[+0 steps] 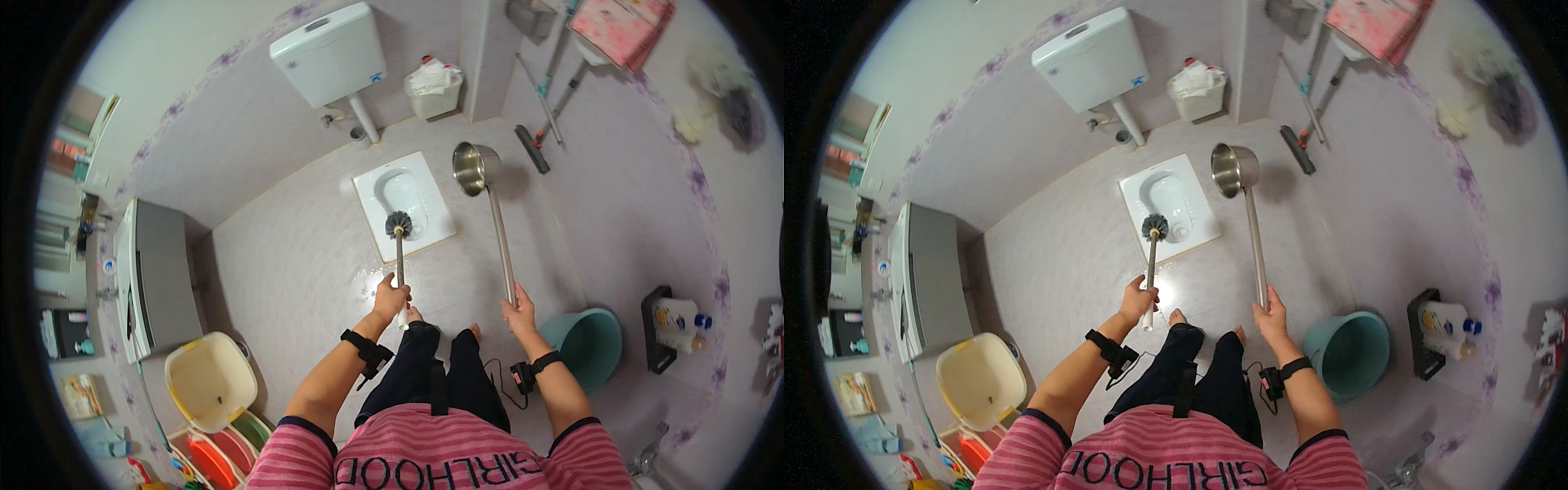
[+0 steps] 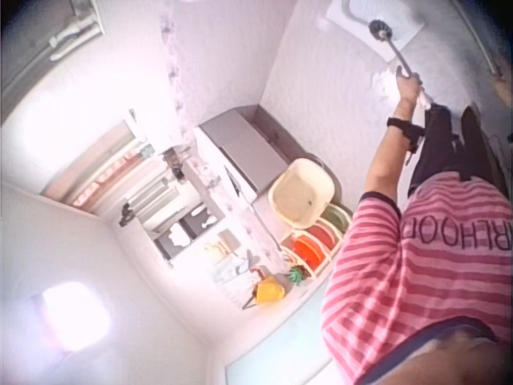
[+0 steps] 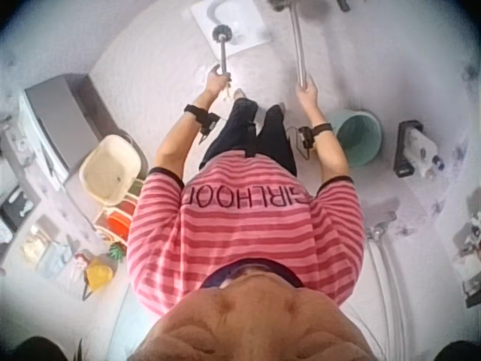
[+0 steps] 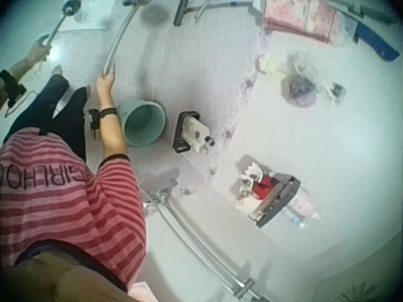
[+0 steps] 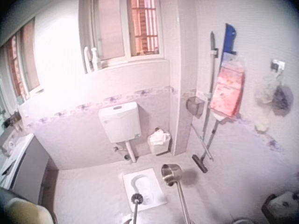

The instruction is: The person cleans a squat toilet by spraying it with cleaner, scrubbing the surface with a toilet brush, pouring water from a ladle to rinse it, and using a squeegee to move excess water toward the drain; they then rinse a cloth in the sink.

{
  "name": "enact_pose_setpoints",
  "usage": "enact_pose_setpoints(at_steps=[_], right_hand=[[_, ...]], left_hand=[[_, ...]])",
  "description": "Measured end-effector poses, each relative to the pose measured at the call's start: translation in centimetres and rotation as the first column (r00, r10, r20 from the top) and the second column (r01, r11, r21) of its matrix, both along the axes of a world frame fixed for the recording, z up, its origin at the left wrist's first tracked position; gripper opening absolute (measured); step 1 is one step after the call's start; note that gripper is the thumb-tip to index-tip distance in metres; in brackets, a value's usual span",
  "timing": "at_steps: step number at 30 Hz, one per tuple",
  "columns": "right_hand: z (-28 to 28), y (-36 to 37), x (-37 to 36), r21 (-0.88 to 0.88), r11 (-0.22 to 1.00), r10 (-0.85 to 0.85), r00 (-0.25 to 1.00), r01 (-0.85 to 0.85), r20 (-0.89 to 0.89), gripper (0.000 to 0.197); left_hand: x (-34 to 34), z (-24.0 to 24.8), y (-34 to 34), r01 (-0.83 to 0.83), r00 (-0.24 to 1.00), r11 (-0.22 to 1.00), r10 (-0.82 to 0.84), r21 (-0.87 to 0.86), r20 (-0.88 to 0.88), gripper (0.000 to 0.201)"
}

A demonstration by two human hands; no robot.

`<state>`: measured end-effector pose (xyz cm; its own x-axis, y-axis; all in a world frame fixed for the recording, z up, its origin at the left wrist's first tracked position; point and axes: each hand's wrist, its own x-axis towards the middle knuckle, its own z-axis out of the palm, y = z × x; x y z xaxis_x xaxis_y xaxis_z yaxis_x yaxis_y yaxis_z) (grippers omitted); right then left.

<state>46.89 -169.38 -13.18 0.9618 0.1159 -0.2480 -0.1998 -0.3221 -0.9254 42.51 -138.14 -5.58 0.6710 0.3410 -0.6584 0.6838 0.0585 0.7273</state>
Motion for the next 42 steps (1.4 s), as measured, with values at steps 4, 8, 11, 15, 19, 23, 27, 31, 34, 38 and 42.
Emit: enact_pose_setpoints(at_steps=[4, 8, 11, 15, 19, 23, 27, 31, 34, 38, 42], right_hand=[[5.5, -6.8, -2.8, 0.114, 0.981, -0.121, 0.957, 0.156, -0.264, 0.058], [1.8, -19.3, -10.4, -0.25, 0.944, -0.188, 0.973, 0.216, 0.132, 0.058], [5.8, -22.6, -13.0, -0.411, 0.863, -0.302, 0.952, 0.293, 0.045, 0.056], [9.3, -27.2, -20.2, -0.485, 0.735, -0.546, 0.838, 0.473, -0.011, 0.059], [8.0, -29.4, -23.1, -0.54, 0.624, -0.664, 0.747, 0.564, 0.013, 0.059], [5.0, -32.0, -20.7, -0.654, 0.516, -0.755, 0.655, 0.553, -0.041, 0.057], [3.7, -35.9, -16.5, -0.587, 0.632, -0.746, 0.603, 0.506, -0.284, 0.045], [-0.5, -39.0, -16.2, -0.499, 0.521, -0.847, 0.348, 0.692, -0.402, 0.023], [-1.9, -40.2, -15.7, -0.315, 0.61, -0.698, 0.305, 0.727, -0.647, 0.011], [-2.4, -39.9, -15.8, -0.237, 0.636, -0.629, 0.316, 0.735, -0.71, 0.011], [-1.2, -38.4, -15.6, -0.261, 0.527, -0.59, 0.126, 0.809, -0.798, 0.014]], left_hand=[[2.7, 2.7, -2.6, 0.05, 0.998, 0.995, -0.052, -0.091, -0.022, 0.049], [6.1, 2.4, -8.7, 0.189, 0.982, 0.965, -0.19, -0.179, 0.012, 0.036], [9.1, 4.2, -12.2, 0.23, 0.973, 0.945, -0.23, -0.234, 0.031, 0.025], [10.3, 5.7, -20.0, 0.364, 0.929, 0.898, -0.368, -0.246, 0.031, 0.022], [12.1, 7.3, -25.4, 0.459, 0.887, 0.85, -0.457, -0.259, 0.073, 0.018], [12.7, 8.0, -27.9, 0.536, 0.838, 0.801, -0.542, -0.267, 0.056, 0.018], [11.8, 9.7, -29.1, 0.516, 0.849, 0.828, -0.528, -0.218, 0.005, 0.018], [11.2, 9.0, -28.9, 0.571, 0.814, 0.797, -0.581, -0.195, 0.007, 0.027], [10.4, 9.3, -27.4, 0.504, 0.851, 0.833, -0.524, -0.229, -0.035, 0.04], [8.2, 9.9, -25.7, 0.421, 0.903, 0.893, -0.429, -0.16, -0.019, 0.058], [6.9, 9.5, -22.2, 0.378, 0.923, 0.91, -0.384, -0.174, -0.001, 0.057]])
